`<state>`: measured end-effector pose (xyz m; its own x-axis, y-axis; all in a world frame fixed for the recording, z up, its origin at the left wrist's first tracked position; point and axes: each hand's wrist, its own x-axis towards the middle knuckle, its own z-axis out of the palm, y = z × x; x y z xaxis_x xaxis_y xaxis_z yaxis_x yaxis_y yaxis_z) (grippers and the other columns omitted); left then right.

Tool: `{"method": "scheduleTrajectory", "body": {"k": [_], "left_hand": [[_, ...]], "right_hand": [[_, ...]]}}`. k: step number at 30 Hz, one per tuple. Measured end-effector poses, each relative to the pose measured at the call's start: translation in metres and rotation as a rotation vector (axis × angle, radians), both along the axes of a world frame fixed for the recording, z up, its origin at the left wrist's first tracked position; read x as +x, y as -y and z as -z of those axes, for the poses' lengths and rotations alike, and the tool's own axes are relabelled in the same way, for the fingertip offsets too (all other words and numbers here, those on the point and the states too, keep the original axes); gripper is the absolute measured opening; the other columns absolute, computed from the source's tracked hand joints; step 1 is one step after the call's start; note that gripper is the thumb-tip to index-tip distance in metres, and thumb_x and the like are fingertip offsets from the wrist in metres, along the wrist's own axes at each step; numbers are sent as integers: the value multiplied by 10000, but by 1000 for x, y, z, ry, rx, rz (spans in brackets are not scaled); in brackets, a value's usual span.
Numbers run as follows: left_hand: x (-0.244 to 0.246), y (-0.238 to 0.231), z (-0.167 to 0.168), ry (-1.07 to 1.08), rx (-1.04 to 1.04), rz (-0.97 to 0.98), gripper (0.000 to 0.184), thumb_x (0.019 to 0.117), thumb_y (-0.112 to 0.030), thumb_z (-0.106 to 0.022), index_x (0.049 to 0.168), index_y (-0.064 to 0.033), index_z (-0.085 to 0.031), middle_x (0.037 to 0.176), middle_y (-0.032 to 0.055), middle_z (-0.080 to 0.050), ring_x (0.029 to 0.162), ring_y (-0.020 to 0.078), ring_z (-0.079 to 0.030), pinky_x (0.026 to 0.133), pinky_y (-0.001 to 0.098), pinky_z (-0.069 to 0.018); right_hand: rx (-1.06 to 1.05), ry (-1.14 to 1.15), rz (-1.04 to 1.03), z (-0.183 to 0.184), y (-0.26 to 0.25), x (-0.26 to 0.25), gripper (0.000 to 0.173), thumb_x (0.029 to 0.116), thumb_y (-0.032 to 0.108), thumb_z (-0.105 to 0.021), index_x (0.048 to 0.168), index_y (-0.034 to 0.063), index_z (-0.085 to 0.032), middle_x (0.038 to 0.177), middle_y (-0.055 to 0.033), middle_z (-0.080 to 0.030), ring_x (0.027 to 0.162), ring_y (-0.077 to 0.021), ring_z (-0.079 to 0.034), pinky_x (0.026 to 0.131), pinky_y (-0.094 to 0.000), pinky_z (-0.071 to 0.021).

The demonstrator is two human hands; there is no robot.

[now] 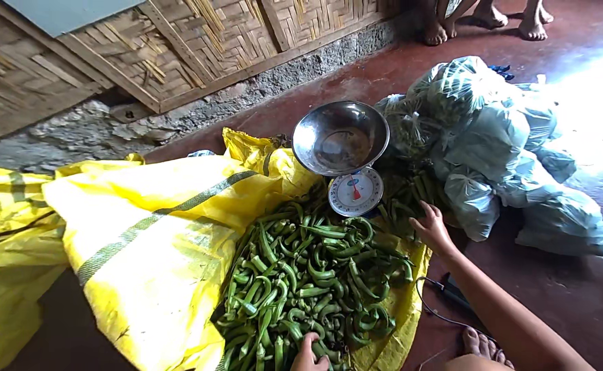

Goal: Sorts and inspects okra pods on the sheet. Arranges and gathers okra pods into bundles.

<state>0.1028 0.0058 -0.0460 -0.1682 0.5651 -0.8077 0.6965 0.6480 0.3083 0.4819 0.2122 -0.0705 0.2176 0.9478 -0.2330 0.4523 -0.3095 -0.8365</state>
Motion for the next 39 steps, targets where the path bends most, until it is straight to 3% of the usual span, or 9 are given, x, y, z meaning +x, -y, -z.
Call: {"method": "scheduleTrajectory", "body": {"k": [6, 9, 12, 15, 20, 26, 30, 35, 39], "left_hand": [[-21, -25, -57, 380, 86, 40, 377, 960, -101, -605, 1334, -67, -563, 702, -26, -522, 565, 70, -450, 548, 266, -397], [-23, -49, -94, 312, 253, 82, 433, 976, -122, -594, 1405, -92, -549, 846, 41, -608, 680, 133, -557, 642, 333, -489], [-21, -74, -114, -2, 505, 21, 562, 1011, -125, -606, 1539, -68, -421, 1211, 185, -681, 969, 279, -713, 868, 458, -591], [-19, -82, -110, -306, 436, 101, 631, 1021, -199, -617, 1586, -85, -359, 1473, 207, -541, 1270, 360, -605, 1066, 508, -497], [-18, -61, -55, -517, 124, 340, 818, 951, -383, -707, 1636, -231, -287, 1709, 114, -202, 1561, 386, -191, 1200, 619, -259], [-28, -50, -41, -620, 187, 285, 732, 911, -443, -746, 1559, -253, -463, 1719, 80, -194, 1576, 367, -162, 1196, 697, -162], [-53, -54, -38, -683, 328, 194, 523, 943, -333, -734, 1444, -251, -609, 1635, 190, -356, 1504, 469, -293, 1148, 690, -274], [-59, -57, -37, -665, 263, 217, 543, 982, -223, -671, 1507, -239, -533, 1661, 166, -308, 1498, 456, -302, 1134, 634, -341], [-54, -55, -31, -655, 254, 212, 529, 995, -198, -639, 1510, -230, -528, 1657, 168, -315, 1502, 474, -280, 1127, 622, -365]], "right_hand": [[201, 36, -260, 6, 41, -23, 394, 969, 177, -651, 1305, -28, -637, 1436, -293, -514, 1349, -411, -501, 1120, -505, -440], [-1, 109, -536, 8, 56, -45, 502, 956, 280, -691, 1395, 54, -606, 1540, -263, -435, 1435, -447, -402, 1176, -582, -351], [-208, 237, -743, 16, 65, -59, 762, 921, 381, -741, 1560, 114, -423, 1631, -274, -281, 1495, -502, -269, 1191, -664, -263], [-231, 338, -760, 23, 67, -63, 799, 904, 302, -767, 1585, 144, -380, 1627, -259, -303, 1489, -492, -290, 1170, -673, -284], [-324, 392, -716, 31, 51, -53, 872, 880, 158, -777, 1614, 131, -306, 1610, -264, -326, 1447, -531, -328, 1130, -663, -355], [-429, 198, -621, 22, 44, -53, 810, 867, 7, -700, 1585, 58, -327, 1584, -289, -334, 1375, -451, -472, 1098, -566, -446], [-413, -65, -475, 24, 50, -47, 690, 923, 16, -688, 1540, -1, -381, 1494, -265, -470, 1356, -383, -501, 1118, -509, -432], [-384, -307, -350, 9, 67, -62, 649, 948, -16, -586, 1554, 14, -353, 1416, -243, -548, 1205, -328, -612, 1001, -481, -516], [-265, -453, -540, -27, 73, -86, 750, 945, 110, -669, 1582, 17, -284, 1522, -208, -458, 1324, -261, -553, 1074, -417, -501]]}}
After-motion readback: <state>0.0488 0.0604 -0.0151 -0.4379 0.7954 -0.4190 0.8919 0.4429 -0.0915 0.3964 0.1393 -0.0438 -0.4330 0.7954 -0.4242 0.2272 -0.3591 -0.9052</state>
